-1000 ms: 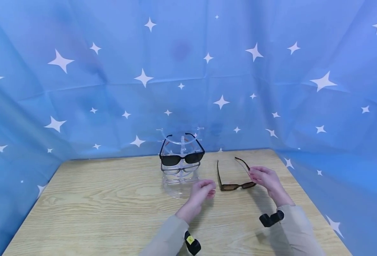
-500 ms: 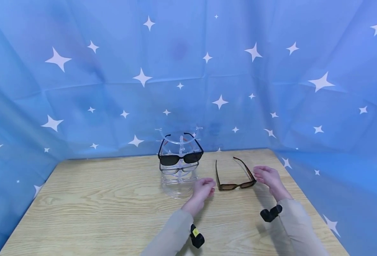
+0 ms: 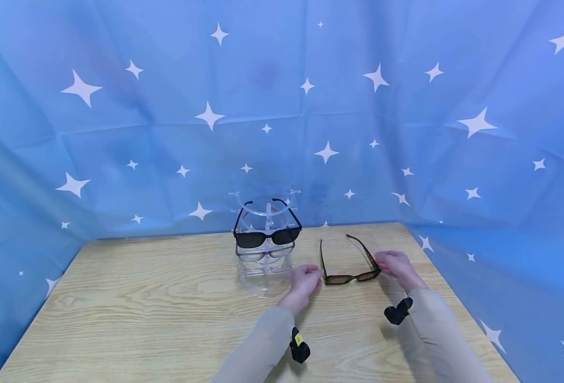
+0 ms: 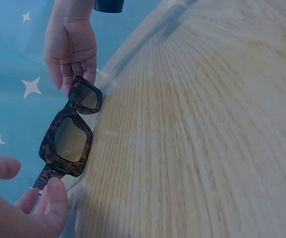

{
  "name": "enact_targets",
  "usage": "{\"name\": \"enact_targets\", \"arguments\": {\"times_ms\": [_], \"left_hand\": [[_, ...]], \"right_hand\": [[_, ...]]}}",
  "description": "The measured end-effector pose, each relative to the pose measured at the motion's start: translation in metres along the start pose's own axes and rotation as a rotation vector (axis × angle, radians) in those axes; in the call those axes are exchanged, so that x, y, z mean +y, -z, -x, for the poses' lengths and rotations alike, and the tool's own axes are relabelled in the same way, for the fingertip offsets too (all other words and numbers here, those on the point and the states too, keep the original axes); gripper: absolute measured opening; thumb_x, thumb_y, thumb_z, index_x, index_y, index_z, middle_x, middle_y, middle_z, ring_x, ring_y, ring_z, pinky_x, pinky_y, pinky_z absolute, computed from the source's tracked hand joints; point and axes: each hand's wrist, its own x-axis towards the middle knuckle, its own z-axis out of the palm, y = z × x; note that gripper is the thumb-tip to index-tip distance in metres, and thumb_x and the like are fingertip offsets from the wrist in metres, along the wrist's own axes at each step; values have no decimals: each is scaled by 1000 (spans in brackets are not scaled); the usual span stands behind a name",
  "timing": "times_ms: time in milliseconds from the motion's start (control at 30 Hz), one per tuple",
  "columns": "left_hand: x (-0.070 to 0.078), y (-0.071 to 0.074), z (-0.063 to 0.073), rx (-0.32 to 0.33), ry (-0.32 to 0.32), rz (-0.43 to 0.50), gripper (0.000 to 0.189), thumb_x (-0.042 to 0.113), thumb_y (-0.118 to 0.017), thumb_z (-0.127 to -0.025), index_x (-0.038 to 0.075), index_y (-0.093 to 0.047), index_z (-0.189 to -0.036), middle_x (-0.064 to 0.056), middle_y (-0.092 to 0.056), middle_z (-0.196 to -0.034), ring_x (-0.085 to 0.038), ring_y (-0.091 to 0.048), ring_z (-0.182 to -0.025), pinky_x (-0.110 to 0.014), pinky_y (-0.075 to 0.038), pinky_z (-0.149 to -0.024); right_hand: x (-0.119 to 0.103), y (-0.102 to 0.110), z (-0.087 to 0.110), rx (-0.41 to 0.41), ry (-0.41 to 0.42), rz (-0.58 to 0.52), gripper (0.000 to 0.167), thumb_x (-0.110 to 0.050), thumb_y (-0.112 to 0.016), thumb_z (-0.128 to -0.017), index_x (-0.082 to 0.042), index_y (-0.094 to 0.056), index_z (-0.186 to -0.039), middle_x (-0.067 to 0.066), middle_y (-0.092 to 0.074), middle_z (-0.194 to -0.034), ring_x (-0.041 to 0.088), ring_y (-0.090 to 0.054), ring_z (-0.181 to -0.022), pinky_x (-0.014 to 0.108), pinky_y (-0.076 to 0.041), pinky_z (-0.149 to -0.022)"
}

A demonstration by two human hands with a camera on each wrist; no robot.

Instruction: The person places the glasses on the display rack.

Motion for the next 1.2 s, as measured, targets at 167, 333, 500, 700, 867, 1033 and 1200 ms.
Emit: {"name": "enact_targets", "arguments": {"times_ms": [167,333,500,700,867,1033,1200], "left_hand": [[-1,-2,-3,6,9,7,20,-1,-60,-84,-10,-59,-102,0,-53,-66,-6,-48,-52,-17,-45,-50],[0,-5,-6,14,24,-14,21,0,-61,-83,-8,-58,-103,0,-54,-68,-7,-48,-51,-18,-45,-51],[1,-8,-5,17,13,-51,24,0,-62,-81,-7,-59,-104,-3,-60,-76,-9,-50,-53,-21,-47,-52],[2,-11,-5,15,14,-68,24,0,-63,-81,-7,-59,-104,-5,-62,-79,-11,-52,-57,-25,-52,-56],[1,-10,-7,21,22,-84,24,-1,-65,-80,-7,-60,-103,-6,-63,-80,-13,-54,-60,-25,-52,-57],[0,-9,-8,11,30,-89,25,-2,-65,-78,-7,-61,-102,-6,-63,-78,-14,-57,-61,-28,-54,-60],[2,-9,-6,-8,28,-82,23,-3,-65,-78,-8,-63,-100,-5,-62,-74,-13,-58,-60,-31,-56,-64]], "right_hand": [[3,0,-3,-12,-40,-17,48,-17,-50,-95,18,-40,-126,-1,-63,-90,4,-57,-81,25,-52,-79],[4,-1,-5,-13,-63,-27,48,-18,-52,-95,16,-42,-127,-3,-63,-90,3,-57,-80,27,-52,-80],[6,-1,-6,-22,-55,-55,45,-15,-52,-94,18,-44,-124,-7,-63,-82,1,-56,-75,25,-51,-76],[8,0,-5,-43,-48,-82,42,-12,-52,-94,18,-45,-122,-9,-61,-75,4,-53,-69,27,-51,-73],[10,-3,-4,-35,-57,-92,44,-9,-52,-94,19,-42,-126,-8,-63,-82,5,-55,-73,26,-52,-71],[13,-3,-1,-27,-45,-111,44,-6,-53,-93,20,-41,-126,-9,-62,-82,5,-55,-72,24,-52,-67],[13,-1,8,-45,-21,-156,43,-5,-54,-92,21,-43,-124,-10,-62,-83,3,-57,-74,23,-52,-69]]}}
